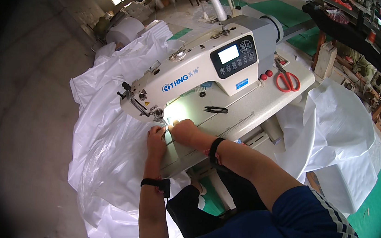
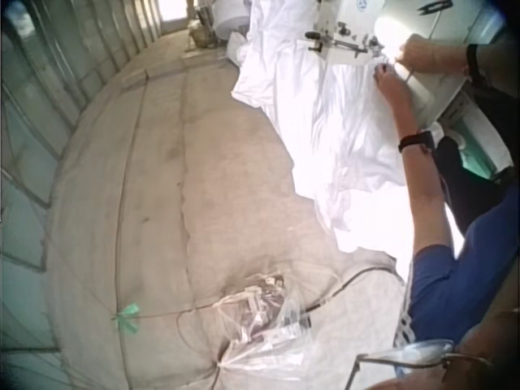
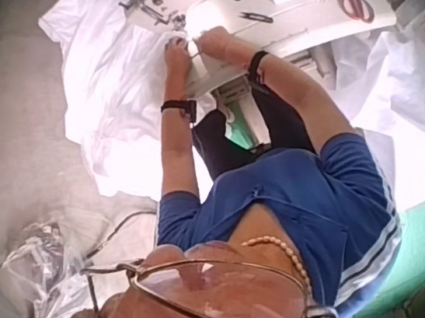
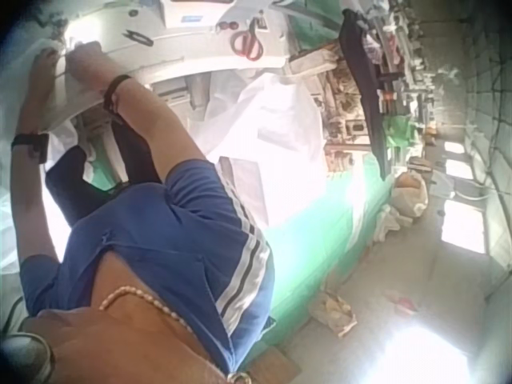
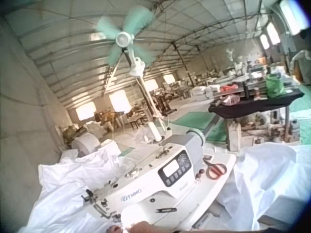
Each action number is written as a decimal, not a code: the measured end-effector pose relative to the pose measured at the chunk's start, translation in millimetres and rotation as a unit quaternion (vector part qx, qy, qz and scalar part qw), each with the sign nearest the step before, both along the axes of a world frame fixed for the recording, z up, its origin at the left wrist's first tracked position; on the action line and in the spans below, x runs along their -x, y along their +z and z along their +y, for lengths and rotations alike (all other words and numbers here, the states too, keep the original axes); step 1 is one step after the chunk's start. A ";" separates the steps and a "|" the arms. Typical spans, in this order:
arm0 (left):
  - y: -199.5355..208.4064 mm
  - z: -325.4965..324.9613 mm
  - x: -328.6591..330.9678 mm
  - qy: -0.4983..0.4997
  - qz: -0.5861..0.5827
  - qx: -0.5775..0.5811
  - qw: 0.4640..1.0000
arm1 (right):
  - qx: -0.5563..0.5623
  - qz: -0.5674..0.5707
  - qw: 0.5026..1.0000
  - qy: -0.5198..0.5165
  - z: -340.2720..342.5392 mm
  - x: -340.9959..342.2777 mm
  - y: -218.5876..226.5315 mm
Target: Sewing together large white plastic or fabric sheets using an industrial sewing machine.
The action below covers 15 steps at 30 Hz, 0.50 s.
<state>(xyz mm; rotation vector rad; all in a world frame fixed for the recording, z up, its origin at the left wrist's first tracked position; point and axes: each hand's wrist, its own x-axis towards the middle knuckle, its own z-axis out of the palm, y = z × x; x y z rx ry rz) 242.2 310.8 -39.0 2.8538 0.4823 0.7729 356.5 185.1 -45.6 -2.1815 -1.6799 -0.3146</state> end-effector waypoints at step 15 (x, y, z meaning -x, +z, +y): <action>39.4 7.2 27.8 0.067 0.088 -0.214 0.971 | -0.018 0.035 0.999 -0.017 -5.8 2.2 5.9</action>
